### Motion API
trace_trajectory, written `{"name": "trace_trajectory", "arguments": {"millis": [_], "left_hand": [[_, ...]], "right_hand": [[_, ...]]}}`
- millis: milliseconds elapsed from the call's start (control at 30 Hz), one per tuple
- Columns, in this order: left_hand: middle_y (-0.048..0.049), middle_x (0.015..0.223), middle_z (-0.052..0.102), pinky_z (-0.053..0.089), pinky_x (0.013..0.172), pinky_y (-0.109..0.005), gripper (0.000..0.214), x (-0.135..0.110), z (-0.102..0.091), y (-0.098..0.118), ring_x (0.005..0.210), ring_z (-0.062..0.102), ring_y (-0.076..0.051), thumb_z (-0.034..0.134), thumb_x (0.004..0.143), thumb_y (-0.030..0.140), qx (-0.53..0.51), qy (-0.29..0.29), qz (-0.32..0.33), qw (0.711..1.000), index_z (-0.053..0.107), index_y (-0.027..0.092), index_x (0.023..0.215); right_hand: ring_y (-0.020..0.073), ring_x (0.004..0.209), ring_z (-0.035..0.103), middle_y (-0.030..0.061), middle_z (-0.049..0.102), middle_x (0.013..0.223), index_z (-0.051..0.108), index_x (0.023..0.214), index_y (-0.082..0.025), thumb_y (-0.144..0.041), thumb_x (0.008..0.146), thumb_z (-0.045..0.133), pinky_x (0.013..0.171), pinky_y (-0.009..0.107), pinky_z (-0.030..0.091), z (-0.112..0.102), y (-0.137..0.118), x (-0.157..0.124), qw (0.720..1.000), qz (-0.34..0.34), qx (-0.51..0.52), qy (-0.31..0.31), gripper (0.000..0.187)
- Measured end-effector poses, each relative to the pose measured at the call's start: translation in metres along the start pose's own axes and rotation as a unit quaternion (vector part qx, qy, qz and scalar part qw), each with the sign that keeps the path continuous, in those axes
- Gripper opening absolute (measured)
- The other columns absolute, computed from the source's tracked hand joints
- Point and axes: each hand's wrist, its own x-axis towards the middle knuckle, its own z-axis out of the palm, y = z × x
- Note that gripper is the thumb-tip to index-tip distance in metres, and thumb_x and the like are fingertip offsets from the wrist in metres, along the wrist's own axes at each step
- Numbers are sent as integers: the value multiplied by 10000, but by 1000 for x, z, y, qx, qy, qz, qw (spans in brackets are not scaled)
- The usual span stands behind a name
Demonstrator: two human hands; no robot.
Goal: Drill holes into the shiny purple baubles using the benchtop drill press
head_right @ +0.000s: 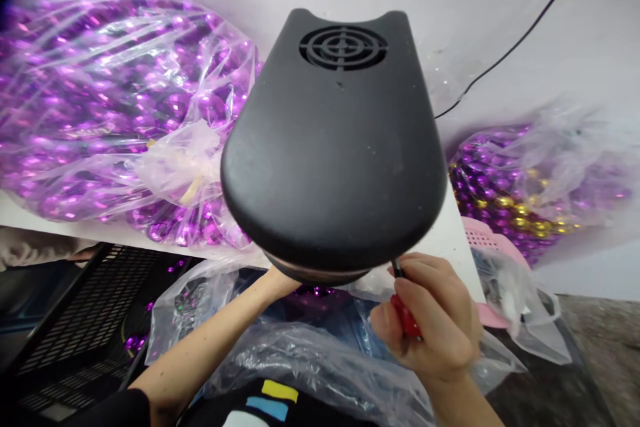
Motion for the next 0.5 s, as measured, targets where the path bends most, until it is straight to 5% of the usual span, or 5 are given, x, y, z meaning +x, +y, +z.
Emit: {"name": "trace_trajectory", "arguments": {"millis": [267,500], "left_hand": [[-131,1229,701,476,1048,-542,512,-1,5,-7,1143,633,-327,620,903,577,-10,13,9,1000,620,210,1261],[-149,1201,702,482,1042,-554,529,-1,5,-7,1146,631,-336,620,898,594,-18,17,10,1000,635,186,1234]], "right_hand": [[190,805,632,65,633,835,623,888,-188,-258,824,592,628,334,515,3,-5,-4,999,-26,-29,-6,100],[129,798,603,41,558,764,615,825,-176,-325,922,497,655,255,485,-3,-21,-1,993,73,-45,-76,213]]}}
